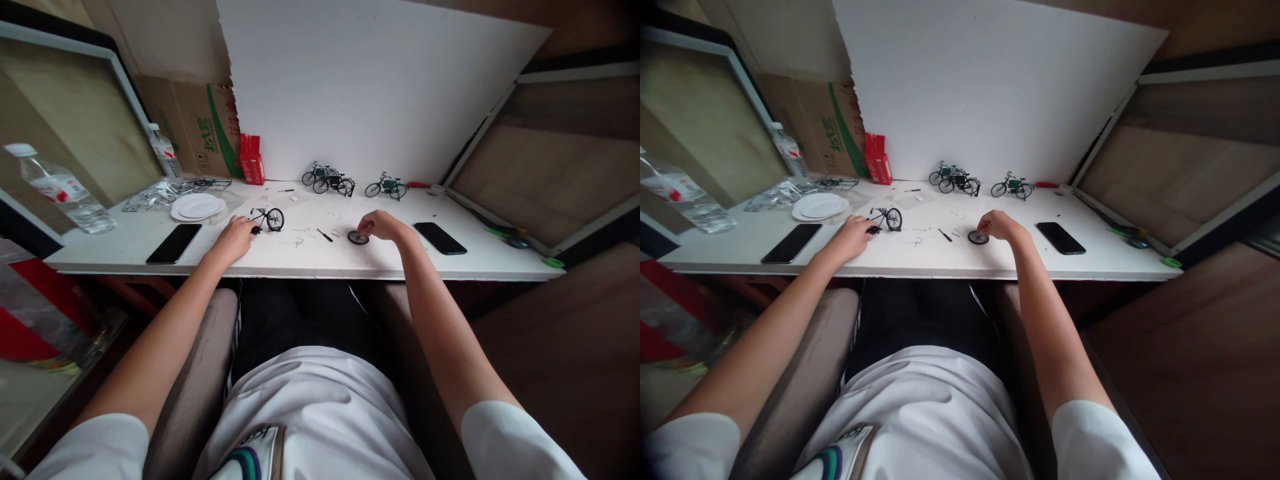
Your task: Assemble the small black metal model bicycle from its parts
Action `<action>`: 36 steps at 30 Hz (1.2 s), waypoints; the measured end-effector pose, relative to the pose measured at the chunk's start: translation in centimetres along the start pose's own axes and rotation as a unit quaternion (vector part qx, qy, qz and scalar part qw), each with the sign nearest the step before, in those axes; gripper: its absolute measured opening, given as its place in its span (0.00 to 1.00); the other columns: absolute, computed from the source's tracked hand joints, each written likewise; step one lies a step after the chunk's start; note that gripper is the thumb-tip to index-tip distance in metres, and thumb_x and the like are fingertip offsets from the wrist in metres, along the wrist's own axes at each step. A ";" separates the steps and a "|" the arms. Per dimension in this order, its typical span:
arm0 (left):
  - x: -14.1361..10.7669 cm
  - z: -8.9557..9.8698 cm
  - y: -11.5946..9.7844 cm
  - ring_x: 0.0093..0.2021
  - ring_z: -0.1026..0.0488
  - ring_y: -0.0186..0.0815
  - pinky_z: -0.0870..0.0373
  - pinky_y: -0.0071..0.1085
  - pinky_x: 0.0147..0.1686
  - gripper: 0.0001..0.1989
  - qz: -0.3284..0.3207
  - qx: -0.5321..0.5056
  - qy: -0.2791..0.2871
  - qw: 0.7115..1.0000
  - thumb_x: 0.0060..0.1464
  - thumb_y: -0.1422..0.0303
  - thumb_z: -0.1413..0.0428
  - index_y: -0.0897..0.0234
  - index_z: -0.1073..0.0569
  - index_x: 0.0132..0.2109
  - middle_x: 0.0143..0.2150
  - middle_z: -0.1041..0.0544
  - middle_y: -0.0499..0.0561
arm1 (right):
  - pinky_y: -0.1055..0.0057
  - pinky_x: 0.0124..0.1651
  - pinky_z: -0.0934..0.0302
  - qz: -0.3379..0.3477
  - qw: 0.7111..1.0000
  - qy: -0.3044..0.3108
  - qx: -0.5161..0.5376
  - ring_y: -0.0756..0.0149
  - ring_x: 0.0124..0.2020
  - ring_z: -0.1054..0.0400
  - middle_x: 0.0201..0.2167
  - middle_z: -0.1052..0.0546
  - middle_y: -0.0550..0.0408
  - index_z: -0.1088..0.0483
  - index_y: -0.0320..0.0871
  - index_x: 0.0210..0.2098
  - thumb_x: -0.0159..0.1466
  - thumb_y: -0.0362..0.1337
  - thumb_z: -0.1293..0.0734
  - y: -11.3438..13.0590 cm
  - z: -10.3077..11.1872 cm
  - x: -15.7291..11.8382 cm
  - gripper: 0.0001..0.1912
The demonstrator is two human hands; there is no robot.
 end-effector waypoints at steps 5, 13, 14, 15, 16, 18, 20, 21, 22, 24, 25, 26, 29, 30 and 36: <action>0.1 -0.2 0.1 0.56 0.29 0.53 0.32 0.46 0.63 0.20 -0.001 0.007 0.007 1.000 0.64 0.73 0.49 0.68 0.20 0.58 0.51 0.21 0.64 | 0.72 0.41 0.30 0.008 1.000 -0.001 -0.005 0.62 0.38 0.20 0.39 0.13 0.49 0.15 0.42 0.42 0.62 0.32 0.25 0.5 -0.2 0.0 0.09; 0.0 -0.2 0.0 0.57 0.29 0.53 0.32 0.47 0.64 0.20 -0.002 0.001 0.003 1.000 0.64 0.73 0.49 0.68 0.20 0.58 0.52 0.21 0.65 | 0.71 0.37 0.33 0.004 1.000 -0.011 -0.020 0.63 0.34 0.22 0.35 0.14 0.52 0.15 0.43 0.38 0.61 0.34 0.23 0.8 0.1 -0.3 0.06; 0.0 -0.2 -0.1 0.57 0.29 0.53 0.33 0.47 0.64 0.20 -0.002 -0.001 0.003 1.000 0.64 0.73 0.49 0.68 0.20 0.58 0.52 0.20 0.65 | 0.71 0.37 0.33 0.002 1.000 -0.013 -0.021 0.64 0.34 0.23 0.35 0.14 0.52 0.15 0.43 0.39 0.61 0.35 0.23 0.7 0.1 -0.3 0.06; 0.0 -0.1 -0.1 0.58 0.30 0.53 0.33 0.48 0.65 0.20 -0.001 -0.003 0.003 1.000 0.64 0.73 0.49 0.67 0.21 0.58 0.52 0.20 0.65 | 0.71 0.37 0.34 0.001 1.000 -0.015 -0.020 0.64 0.34 0.23 0.35 0.14 0.52 0.15 0.44 0.39 0.61 0.35 0.23 0.6 0.1 -0.2 0.06; 0.0 -0.1 -0.1 0.58 0.30 0.53 0.33 0.48 0.65 0.20 -0.001 -0.004 0.003 1.000 0.64 0.73 0.49 0.67 0.21 0.58 0.52 0.20 0.65 | 0.71 0.37 0.34 0.001 1.000 -0.015 -0.018 0.63 0.34 0.23 0.36 0.14 0.51 0.15 0.44 0.39 0.61 0.36 0.23 0.5 0.1 -0.2 0.06; 0.0 -0.2 -0.1 0.58 0.29 0.53 0.33 0.48 0.65 0.20 -0.002 -0.004 0.004 1.000 0.64 0.72 0.49 0.67 0.21 0.58 0.52 0.20 0.65 | 0.71 0.37 0.34 0.001 1.000 -0.013 -0.014 0.63 0.34 0.23 0.36 0.14 0.51 0.14 0.44 0.39 0.61 0.38 0.22 0.2 0.0 0.0 0.07; 0.0 -0.2 -0.1 0.58 0.29 0.53 0.33 0.48 0.65 0.20 -0.002 -0.003 0.003 1.000 0.64 0.72 0.49 0.67 0.21 0.58 0.52 0.20 0.64 | 0.70 0.37 0.33 -0.003 1.000 -0.009 -0.013 0.62 0.35 0.22 0.35 0.14 0.50 0.14 0.43 0.39 0.60 0.39 0.21 0.0 0.1 0.1 0.09; 0.0 -0.2 -0.1 0.58 0.29 0.53 0.33 0.48 0.65 0.20 -0.002 -0.001 0.003 1.000 0.64 0.72 0.49 0.67 0.21 0.58 0.52 0.20 0.64 | 0.70 0.38 0.32 -0.007 1.000 -0.004 -0.013 0.61 0.35 0.22 0.35 0.14 0.50 0.14 0.43 0.39 0.59 0.39 0.20 -0.1 0.1 0.2 0.09; 0.0 -0.2 -0.1 0.58 0.29 0.53 0.33 0.47 0.65 0.20 -0.001 0.001 0.004 1.000 0.64 0.72 0.49 0.67 0.21 0.59 0.52 0.20 0.64 | 0.70 0.38 0.32 -0.012 1.000 0.002 -0.014 0.60 0.35 0.22 0.35 0.14 0.49 0.14 0.44 0.39 0.59 0.39 0.20 -0.2 0.1 0.1 0.10; 0.0 -0.3 -0.1 0.57 0.29 0.52 0.32 0.47 0.64 0.20 -0.001 0.004 0.004 1.000 0.64 0.72 0.49 0.67 0.20 0.58 0.52 0.20 0.64 | 0.68 0.39 0.30 -0.025 0.999 0.017 -0.018 0.58 0.36 0.21 0.36 0.14 0.48 0.14 0.44 0.40 0.58 0.39 0.19 -0.1 0.0 0.0 0.11; 0.0 -0.3 -0.2 0.57 0.29 0.52 0.32 0.47 0.64 0.20 0.000 0.004 0.005 1.000 0.64 0.72 0.49 0.67 0.20 0.58 0.52 0.20 0.64 | 0.68 0.40 0.30 -0.031 0.999 0.023 -0.021 0.57 0.37 0.21 0.37 0.14 0.47 0.13 0.44 0.40 0.58 0.39 0.18 0.0 0.0 -0.1 0.11; 0.0 -0.3 -0.2 0.56 0.29 0.52 0.32 0.47 0.64 0.20 0.000 0.003 0.006 1.000 0.64 0.72 0.49 0.67 0.20 0.59 0.52 0.20 0.64 | 0.67 0.40 0.29 -0.035 0.999 0.029 -0.027 0.57 0.37 0.21 0.37 0.14 0.47 0.13 0.44 0.41 0.58 0.39 0.18 0.1 0.0 -0.2 0.12; 0.0 -0.4 -0.1 0.56 0.29 0.53 0.32 0.46 0.64 0.20 0.006 -0.003 0.008 1.000 0.65 0.72 0.48 0.68 0.20 0.60 0.52 0.20 0.64 | 0.67 0.39 0.30 -0.041 0.998 0.031 -0.048 0.56 0.36 0.20 0.38 0.13 0.47 0.13 0.45 0.42 0.59 0.37 0.19 0.5 0.1 -0.3 0.11; 0.0 -0.4 -0.1 0.57 0.29 0.53 0.32 0.46 0.64 0.20 0.008 -0.004 0.009 1.000 0.65 0.72 0.48 0.68 0.21 0.60 0.52 0.20 0.65 | 0.68 0.38 0.30 -0.039 0.997 0.031 -0.052 0.57 0.37 0.20 0.38 0.13 0.48 0.13 0.45 0.42 0.59 0.36 0.20 0.6 0.1 -0.3 0.11; 0.1 -0.4 -0.2 0.57 0.29 0.52 0.33 0.46 0.65 0.20 0.006 -0.009 0.013 1.000 0.65 0.72 0.48 0.68 0.20 0.59 0.52 0.20 0.64 | 0.69 0.36 0.32 -0.033 0.997 0.026 -0.064 0.59 0.35 0.21 0.37 0.13 0.50 0.13 0.47 0.43 0.59 0.33 0.22 0.4 0.0 0.0 0.12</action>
Point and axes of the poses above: each hand's wrist, its own x-axis towards the middle knuckle, its own z-axis out of the back of the hand, y = z × x, the point moved 10 cm from there along x, towards the middle knuckle
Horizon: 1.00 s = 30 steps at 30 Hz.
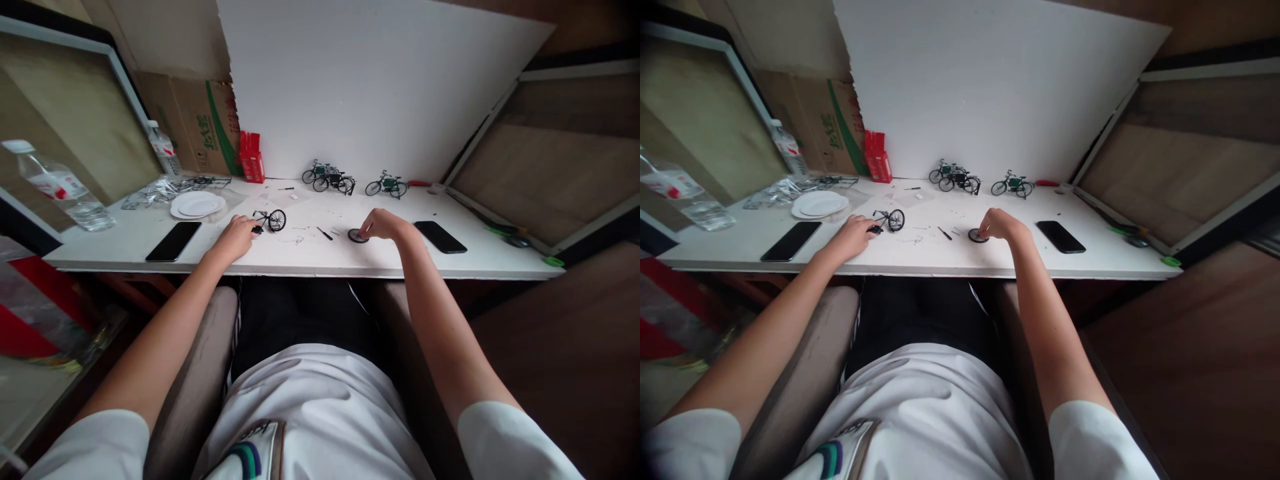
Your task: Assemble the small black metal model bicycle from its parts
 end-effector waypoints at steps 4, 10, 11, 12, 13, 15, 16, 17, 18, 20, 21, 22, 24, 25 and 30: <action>0.0 0.1 -0.1 0.58 0.28 0.52 0.34 0.47 0.65 0.20 -0.001 -0.009 -0.004 1.000 0.64 0.72 0.48 0.68 0.20 0.59 0.52 0.20 0.64 | 0.70 0.38 0.31 0.002 1.000 0.003 -0.001 0.60 0.36 0.21 0.38 0.13 0.51 0.13 0.48 0.44 0.59 0.28 0.24 -0.1 -0.2 0.1 0.15; 0.0 0.1 0.1 0.59 0.28 0.52 0.34 0.47 0.65 0.20 0.006 -0.007 -0.003 1.000 0.65 0.72 0.48 0.68 0.20 0.59 0.53 0.20 0.65 | 0.69 0.42 0.29 0.009 1.000 0.019 0.009 0.57 0.40 0.19 0.40 0.13 0.50 0.13 0.47 0.44 0.60 0.28 0.23 0.2 -0.3 -0.2 0.14; 0.0 0.1 0.1 0.59 0.28 0.52 0.34 0.47 0.66 0.20 0.007 -0.006 -0.001 1.000 0.65 0.72 0.47 0.68 0.20 0.59 0.53 0.20 0.65 | 0.68 0.43 0.28 0.008 1.000 0.025 0.013 0.57 0.40 0.19 0.40 0.13 0.50 0.13 0.47 0.44 0.60 0.28 0.23 0.3 -0.3 -0.3 0.14; 0.0 0.0 0.1 0.59 0.28 0.52 0.34 0.47 0.66 0.20 0.007 -0.006 0.001 1.000 0.65 0.72 0.47 0.68 0.20 0.59 0.53 0.20 0.65 | 0.68 0.43 0.28 0.007 0.999 0.028 0.018 0.56 0.41 0.19 0.40 0.13 0.50 0.13 0.46 0.44 0.60 0.28 0.24 0.4 -0.3 -0.3 0.14; 0.0 0.0 0.1 0.59 0.28 0.52 0.34 0.46 0.66 0.19 0.007 -0.006 0.002 1.000 0.65 0.72 0.47 0.69 0.20 0.59 0.54 0.20 0.65 | 0.68 0.44 0.28 0.008 0.999 0.028 0.022 0.56 0.41 0.19 0.39 0.13 0.50 0.13 0.46 0.44 0.60 0.27 0.24 0.5 -0.3 -0.4 0.14; 0.1 0.0 0.0 0.59 0.29 0.53 0.35 0.46 0.66 0.19 0.007 -0.009 0.003 1.000 0.65 0.72 0.47 0.69 0.21 0.59 0.54 0.20 0.65 | 0.69 0.44 0.27 0.011 0.999 0.018 0.028 0.56 0.41 0.19 0.38 0.13 0.50 0.13 0.45 0.44 0.60 0.26 0.24 0.7 -0.1 -0.5 0.14; 0.1 0.1 0.0 0.60 0.29 0.53 0.35 0.46 0.66 0.19 0.007 -0.011 0.004 1.000 0.65 0.72 0.46 0.70 0.21 0.59 0.54 0.20 0.65 | 0.69 0.44 0.27 0.013 0.999 0.011 0.030 0.57 0.41 0.19 0.38 0.13 0.50 0.13 0.45 0.43 0.59 0.26 0.24 0.8 0.0 -0.6 0.14; 0.1 0.0 0.0 0.60 0.29 0.52 0.35 0.46 0.66 0.19 0.007 -0.013 0.005 1.000 0.65 0.73 0.46 0.69 0.21 0.59 0.54 0.20 0.65 | 0.69 0.44 0.27 0.016 0.999 0.002 0.031 0.57 0.40 0.19 0.37 0.13 0.50 0.13 0.44 0.43 0.59 0.26 0.24 0.9 0.1 -0.6 0.14; 0.1 0.0 0.1 0.59 0.28 0.52 0.35 0.46 0.66 0.19 0.007 -0.014 0.006 1.000 0.65 0.73 0.46 0.69 0.21 0.59 0.54 0.20 0.65 | 0.69 0.43 0.27 0.017 0.999 -0.006 0.032 0.57 0.40 0.19 0.37 0.13 0.50 0.13 0.44 0.43 0.59 0.26 0.24 0.9 0.2 -0.6 0.14; 0.1 0.0 0.1 0.59 0.28 0.52 0.35 0.45 0.66 0.19 0.008 -0.013 0.006 1.000 0.65 0.73 0.46 0.69 0.21 0.59 0.54 0.20 0.65 | 0.69 0.43 0.27 0.019 0.999 -0.015 0.033 0.58 0.39 0.19 0.36 0.13 0.50 0.13 0.43 0.43 0.59 0.26 0.24 0.9 0.2 -0.5 0.14; 0.1 0.0 0.1 0.59 0.28 0.52 0.35 0.45 0.66 0.19 0.008 -0.011 0.006 1.000 0.65 0.72 0.46 0.69 0.21 0.59 0.54 0.20 0.65 | 0.69 0.42 0.27 0.018 0.999 -0.017 0.033 0.58 0.38 0.19 0.35 0.13 0.51 0.13 0.43 0.43 0.59 0.27 0.24 0.9 0.2 -0.5 0.13; 0.1 0.0 0.2 0.59 0.28 0.52 0.35 0.46 0.66 0.19 0.007 -0.010 0.005 1.000 0.65 0.72 0.46 0.69 0.21 0.59 0.54 0.20 0.65 | 0.70 0.41 0.28 0.017 0.999 -0.019 0.033 0.59 0.38 0.19 0.35 0.13 0.51 0.13 0.44 0.43 0.59 0.27 0.23 0.8 0.2 -0.4 0.13; 0.1 0.0 0.2 0.59 0.28 0.52 0.35 0.46 0.67 0.19 0.007 -0.011 0.004 1.000 0.65 0.72 0.46 0.69 0.21 0.59 0.54 0.20 0.65 | 0.71 0.40 0.28 0.016 0.999 -0.020 0.031 0.60 0.37 0.20 0.35 0.13 0.52 0.13 0.44 0.43 0.58 0.28 0.23 0.7 0.2 -0.4 0.13; 0.1 0.0 0.3 0.59 0.28 0.52 0.35 0.47 0.67 0.19 0.008 -0.013 0.003 1.000 0.65 0.72 0.47 0.69 0.21 0.60 0.54 0.20 0.65 | 0.72 0.39 0.29 0.018 0.999 -0.019 0.030 0.60 0.36 0.20 0.34 0.13 0.52 0.13 0.44 0.43 0.58 0.28 0.23 0.7 0.2 -0.4 0.13; 0.0 0.0 0.4 0.60 0.29 0.51 0.34 0.46 0.67 0.19 0.011 -0.019 0.003 1.000 0.65 0.71 0.46 0.69 0.21 0.60 0.54 0.20 0.64 | 0.73 0.36 0.31 0.022 0.999 -0.019 0.041 0.62 0.34 0.21 0.31 0.15 0.52 0.13 0.42 0.43 0.58 0.27 0.25 0.8 0.3 -0.7 0.14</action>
Point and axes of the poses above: each hand's wrist, its own x-axis towards the middle knuckle, its own z-axis out of the back of the hand, y = z × x, the point moved 10 cm from there along x, towards the middle knuckle
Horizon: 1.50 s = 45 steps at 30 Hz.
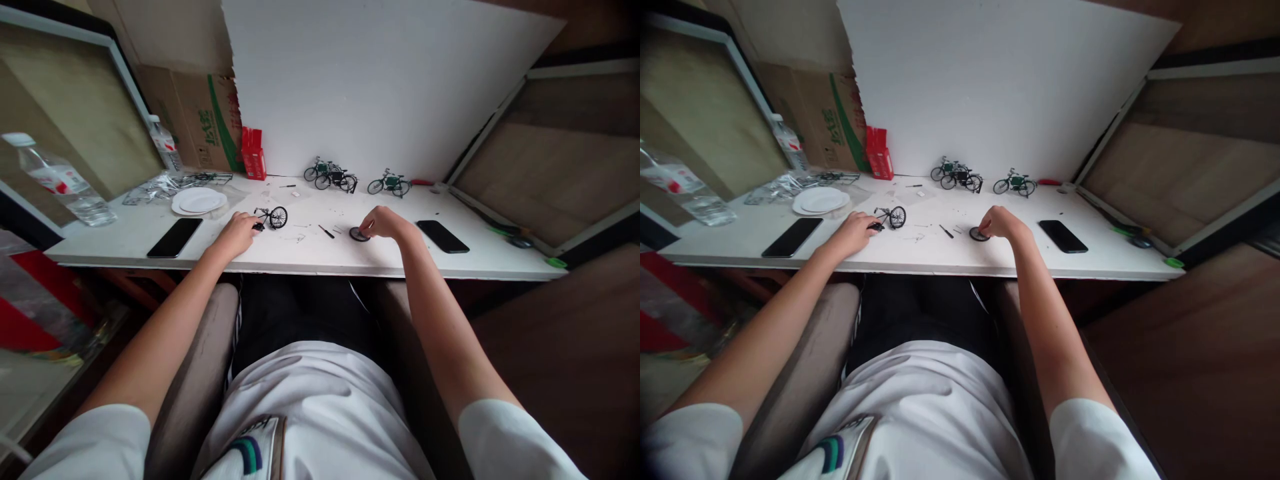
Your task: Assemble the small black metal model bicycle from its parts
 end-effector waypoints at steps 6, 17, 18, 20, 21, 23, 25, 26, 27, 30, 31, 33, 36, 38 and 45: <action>0.0 0.1 0.0 0.60 0.29 0.52 0.34 0.47 0.68 0.20 0.002 -0.001 -0.001 1.000 0.65 0.71 0.47 0.68 0.21 0.60 0.54 0.20 0.64 | 0.73 0.35 0.32 0.011 1.000 0.000 0.007 0.64 0.32 0.22 0.33 0.14 0.53 0.13 0.43 0.43 0.58 0.27 0.25 0.3 0.0 -0.3 0.14; 0.0 0.1 0.0 0.61 0.29 0.52 0.35 0.46 0.68 0.20 0.010 0.004 0.007 1.000 0.65 0.71 0.46 0.68 0.21 0.60 0.55 0.20 0.64 | 0.73 0.37 0.29 -0.016 0.999 0.038 0.021 0.62 0.34 0.19 0.33 0.14 0.53 0.13 0.46 0.45 0.58 0.29 0.23 -1.0 -0.9 0.3 0.16; 0.0 0.1 0.0 0.61 0.29 0.52 0.35 0.46 0.68 0.20 0.010 0.003 0.005 1.000 0.65 0.71 0.46 0.68 0.21 0.60 0.55 0.20 0.64 | 0.73 0.37 0.29 -0.017 0.999 0.043 0.021 0.62 0.34 0.19 0.35 0.14 0.53 0.14 0.47 0.46 0.58 0.30 0.23 -1.2 -1.0 0.4 0.17; -0.1 0.2 -0.1 0.61 0.29 0.52 0.34 0.45 0.67 0.20 0.009 0.002 0.002 1.000 0.65 0.71 0.47 0.68 0.21 0.60 0.55 0.21 0.64 | 0.73 0.38 0.29 -0.017 0.998 0.055 0.034 0.63 0.34 0.19 0.39 0.13 0.53 0.15 0.48 0.49 0.60 0.30 0.24 -1.4 -1.2 0.5 0.18; -0.1 0.3 -0.1 0.61 0.29 0.52 0.34 0.45 0.67 0.20 0.008 0.003 0.001 1.000 0.65 0.71 0.47 0.68 0.21 0.60 0.55 0.21 0.64 | 0.73 0.38 0.29 -0.016 0.997 0.061 0.044 0.63 0.34 0.19 0.40 0.13 0.52 0.15 0.48 0.50 0.61 0.31 0.24 -1.4 -1.3 0.4 0.18; -0.1 0.4 -0.3 0.60 0.29 0.52 0.34 0.45 0.67 0.20 0.007 0.007 0.002 1.000 0.65 0.71 0.47 0.68 0.21 0.60 0.55 0.20 0.64 | 0.73 0.38 0.29 -0.009 0.996 0.065 0.057 0.63 0.34 0.19 0.40 0.13 0.51 0.15 0.47 0.50 0.62 0.31 0.25 -1.1 -1.4 0.3 0.16; 0.0 0.4 -0.4 0.59 0.28 0.52 0.34 0.45 0.66 0.20 0.008 0.013 0.007 1.000 0.64 0.71 0.47 0.68 0.20 0.59 0.54 0.20 0.64 | 0.73 0.37 0.29 -0.005 0.997 0.057 0.054 0.63 0.34 0.20 0.37 0.14 0.50 0.14 0.45 0.47 0.63 0.32 0.26 -0.7 -1.3 0.1 0.13; 0.0 0.4 -0.4 0.59 0.28 0.52 0.34 0.45 0.66 0.20 0.008 0.016 0.011 1.000 0.64 0.71 0.47 0.68 0.20 0.59 0.54 0.20 0.64 | 0.73 0.37 0.29 -0.004 0.998 0.051 0.048 0.63 0.34 0.20 0.35 0.14 0.50 0.14 0.45 0.45 0.63 0.32 0.25 -0.6 -1.1 0.1 0.11; 0.0 0.4 -0.5 0.58 0.28 0.52 0.34 0.45 0.66 0.20 0.008 0.019 0.014 1.000 0.64 0.71 0.47 0.68 0.20 0.59 0.54 0.20 0.64 | 0.74 0.37 0.30 -0.003 0.998 0.045 0.043 0.63 0.34 0.20 0.34 0.14 0.50 0.14 0.44 0.44 0.63 0.31 0.25 -0.4 -1.0 0.0 0.11; 0.1 0.3 -0.5 0.58 0.27 0.52 0.34 0.45 0.66 0.20 0.009 0.025 0.020 0.999 0.64 0.71 0.47 0.69 0.20 0.59 0.54 0.19 0.64 | 0.74 0.35 0.31 -0.001 0.999 0.035 0.027 0.63 0.34 0.21 0.33 0.14 0.51 0.14 0.43 0.42 0.61 0.28 0.25 0.0 -0.8 -0.3 0.11; 0.1 0.4 -0.5 0.58 0.27 0.52 0.34 0.45 0.66 0.20 0.010 0.025 0.019 0.999 0.64 0.71 0.47 0.69 0.20 0.59 0.54 0.19 0.64 | 0.74 0.35 0.32 -0.001 0.999 0.034 0.024 0.63 0.33 0.21 0.34 0.14 0.51 0.14 0.43 0.42 0.61 0.28 0.25 0.1 -0.8 -0.4 0.11; 0.1 0.4 -0.4 0.57 0.27 0.52 0.33 0.44 0.66 0.20 0.015 0.022 0.017 1.000 0.63 0.70 0.46 0.67 0.20 0.59 0.54 0.19 0.63 | 0.74 0.35 0.31 -0.005 0.999 0.038 0.031 0.64 0.33 0.22 0.35 0.14 0.50 0.14 0.43 0.44 0.62 0.29 0.26 0.2 -0.8 -0.5 0.11; 0.0 0.4 -0.2 0.57 0.27 0.52 0.34 0.45 0.66 0.20 0.021 0.016 0.017 1.000 0.63 0.70 0.46 0.66 0.20 0.58 0.55 0.19 0.62 | 0.74 0.35 0.31 -0.019 0.996 0.046 0.073 0.65 0.33 0.21 0.37 0.14 0.48 0.15 0.42 0.46 0.66 0.32 0.27 0.0 -0.9 -0.7 0.10; 0.0 0.3 -0.1 0.58 0.27 0.53 0.34 0.46 0.67 0.20 0.018 0.017 0.018 1.000 0.63 0.69 0.46 0.66 0.20 0.58 0.55 0.19 0.62 | 0.75 0.35 0.31 -0.022 0.995 0.046 0.086 0.66 0.33 0.22 0.37 0.14 0.48 0.16 0.42 0.46 0.67 0.34 0.27 0.0 -1.0 -0.7 0.09; 0.2 0.0 0.4 0.58 0.27 0.54 0.33 0.48 0.66 0.22 0.009 0.029 0.011 0.999 0.62 0.66 0.49 0.66 0.20 0.59 0.53 0.19 0.64 | 0.74 0.32 0.36 0.000 0.999 0.030 0.015 0.67 0.30 0.25 0.34 0.15 0.50 0.15 0.43 0.42 0.64 0.38 0.25 0.6 -1.0 -0.6 0.08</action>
Point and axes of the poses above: each hand's wrist, its own x-axis towards the middle knuckle, its own z-axis out of the back of the hand, y = z × x, the point moved 10 cm from there along x, towards the middle knuckle
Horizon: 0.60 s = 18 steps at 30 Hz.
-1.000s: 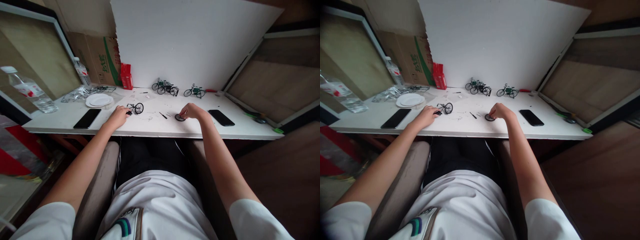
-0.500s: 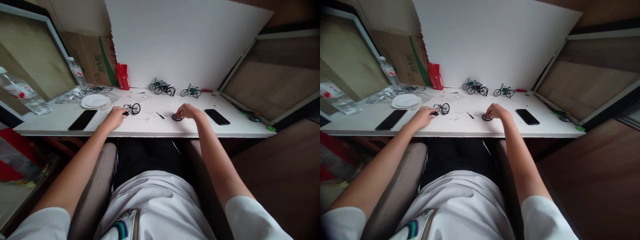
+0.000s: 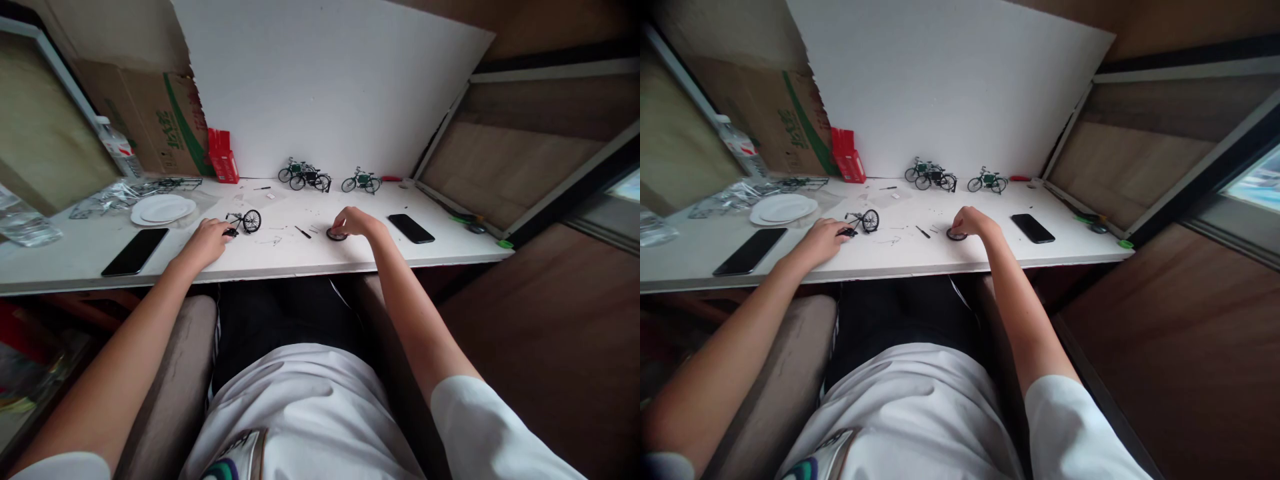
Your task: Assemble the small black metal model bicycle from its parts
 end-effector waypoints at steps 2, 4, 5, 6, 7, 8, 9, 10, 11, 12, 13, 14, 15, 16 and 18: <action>0.0 0.0 0.1 0.58 0.27 0.54 0.32 0.47 0.66 0.23 0.000 0.001 -0.002 1.000 0.62 0.66 0.49 0.66 0.20 0.59 0.53 0.19 0.64 | 0.73 0.33 0.36 -0.002 1.000 -0.003 -0.009 0.66 0.31 0.25 0.36 0.15 0.49 0.15 0.43 0.43 0.66 0.39 0.26 0.0 0.0 0.0 0.10; 0.1 -0.1 0.1 0.58 0.27 0.54 0.32 0.47 0.66 0.22 -0.001 0.000 -0.002 1.000 0.62 0.66 0.49 0.65 0.20 0.59 0.53 0.19 0.63 | 0.73 0.34 0.36 0.003 1.000 -0.008 -0.007 0.65 0.33 0.24 0.39 0.14 0.47 0.15 0.43 0.45 0.67 0.40 0.27 0.0 0.1 0.1 0.11; 0.1 -0.1 0.1 0.58 0.27 0.53 0.32 0.47 0.66 0.22 -0.001 0.000 -0.003 1.000 0.62 0.66 0.49 0.65 0.20 0.59 0.54 0.19 0.63 | 0.74 0.33 0.36 0.007 1.000 -0.011 -0.001 0.65 0.33 0.23 0.41 0.14 0.47 0.16 0.43 0.46 0.67 0.40 0.27 0.0 0.2 0.1 0.12; 0.1 -0.1 0.1 0.58 0.27 0.53 0.33 0.47 0.66 0.22 -0.001 0.000 -0.003 1.000 0.62 0.66 0.49 0.64 0.20 0.59 0.54 0.19 0.63 | 0.74 0.33 0.36 0.011 1.000 -0.015 0.005 0.65 0.34 0.23 0.43 0.14 0.47 0.16 0.43 0.47 0.67 0.39 0.27 -0.1 0.3 0.2 0.12; 0.1 -0.1 0.2 0.58 0.27 0.53 0.33 0.47 0.66 0.22 -0.001 0.000 -0.002 1.000 0.62 0.66 0.49 0.64 0.20 0.58 0.54 0.19 0.63 | 0.75 0.33 0.37 0.011 1.000 -0.017 0.011 0.65 0.35 0.23 0.45 0.14 0.47 0.16 0.43 0.47 0.67 0.39 0.27 -0.3 0.5 0.2 0.12; 0.1 -0.2 0.2 0.58 0.27 0.53 0.33 0.47 0.66 0.22 -0.001 0.001 0.000 1.000 0.62 0.66 0.49 0.64 0.20 0.58 0.54 0.19 0.63 | 0.75 0.32 0.37 0.009 1.000 -0.019 0.015 0.66 0.34 0.23 0.46 0.14 0.47 0.16 0.43 0.47 0.67 0.39 0.27 -0.6 0.6 0.2 0.12; 0.1 -0.2 0.2 0.58 0.27 0.53 0.33 0.47 0.66 0.22 -0.001 0.001 0.001 1.000 0.62 0.66 0.49 0.65 0.20 0.58 0.54 0.19 0.63 | 0.75 0.32 0.37 0.005 1.000 -0.017 0.016 0.66 0.34 0.23 0.45 0.14 0.47 0.16 0.43 0.47 0.67 0.39 0.27 -0.8 0.7 0.2 0.11; 0.1 -0.2 0.2 0.58 0.27 0.53 0.33 0.47 0.66 0.22 -0.001 0.001 0.002 1.000 0.62 0.66 0.49 0.65 0.20 0.58 0.54 0.19 0.63 | 0.75 0.31 0.36 0.002 1.000 -0.011 0.015 0.66 0.32 0.23 0.43 0.14 0.47 0.16 0.43 0.46 0.66 0.39 0.26 -1.0 0.7 0.2 0.11; 0.1 -0.2 0.2 0.58 0.27 0.53 0.33 0.47 0.66 0.22 -0.002 0.000 0.004 1.000 0.62 0.66 0.49 0.65 0.20 0.58 0.54 0.19 0.63 | 0.75 0.31 0.36 0.000 1.000 -0.006 0.015 0.67 0.31 0.23 0.41 0.14 0.48 0.16 0.42 0.45 0.66 0.39 0.26 -1.2 0.7 0.2 0.11; 0.1 -0.1 0.2 0.58 0.27 0.53 0.33 0.47 0.66 0.22 -0.003 -0.001 0.005 1.000 0.62 0.66 0.49 0.65 0.21 0.58 0.54 0.19 0.63 | 0.75 0.31 0.36 0.000 1.000 0.000 0.017 0.67 0.30 0.24 0.40 0.14 0.48 0.16 0.42 0.44 0.66 0.39 0.26 -1.3 0.7 0.2 0.10; 0.1 -0.1 0.1 0.58 0.27 0.53 0.33 0.47 0.66 0.22 -0.003 -0.001 0.005 1.000 0.62 0.66 0.49 0.65 0.21 0.58 0.54 0.19 0.63 | 0.74 0.31 0.36 0.000 1.000 0.005 0.020 0.67 0.29 0.24 0.39 0.14 0.49 0.16 0.42 0.44 0.66 0.38 0.26 -1.3 0.6 0.1 0.09; 0.1 -0.1 0.1 0.58 0.27 0.53 0.33 0.48 0.66 0.22 -0.004 -0.001 0.006 1.000 0.62 0.66 0.49 0.66 0.20 0.58 0.54 0.19 0.63 | 0.74 0.31 0.36 0.000 1.000 0.009 0.023 0.68 0.29 0.24 0.38 0.14 0.49 0.16 0.42 0.43 0.65 0.38 0.26 -1.2 0.6 0.0 0.09; 0.1 0.0 0.0 0.58 0.27 0.53 0.33 0.48 0.66 0.21 -0.004 0.000 0.006 1.000 0.63 0.66 0.49 0.66 0.20 0.58 0.53 0.19 0.63 | 0.74 0.31 0.36 0.001 1.000 0.010 0.025 0.68 0.29 0.25 0.39 0.14 0.49 0.16 0.42 0.43 0.65 0.38 0.25 -1.1 0.6 0.0 0.09; 0.0 0.0 0.0 0.58 0.27 0.53 0.34 0.48 0.66 0.21 -0.003 0.001 0.006 1.000 0.63 0.66 0.49 0.66 0.20 0.58 0.53 0.19 0.63 | 0.74 0.31 0.36 0.000 1.000 0.011 0.026 0.69 0.29 0.25 0.39 0.14 0.49 0.16 0.42 0.44 0.65 0.38 0.25 -1.1 0.6 -0.1 0.09; 0.0 0.0 0.0 0.58 0.27 0.53 0.34 0.47 0.67 0.21 -0.003 0.002 0.004 1.000 0.63 0.66 0.48 0.66 0.20 0.58 0.53 0.19 0.63 | 0.74 0.32 0.36 -0.002 1.000 0.008 0.024 0.69 0.28 0.26 0.39 0.14 0.49 0.15 0.42 0.44 0.65 0.38 0.24 -0.9 0.6 -0.2 0.10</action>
Point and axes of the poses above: each hand's wrist, its own x-axis towards the middle knuckle, its own z-axis out of the back of the hand, y = z × x, the point moved 10 cm from there along x, towards the middle knuckle
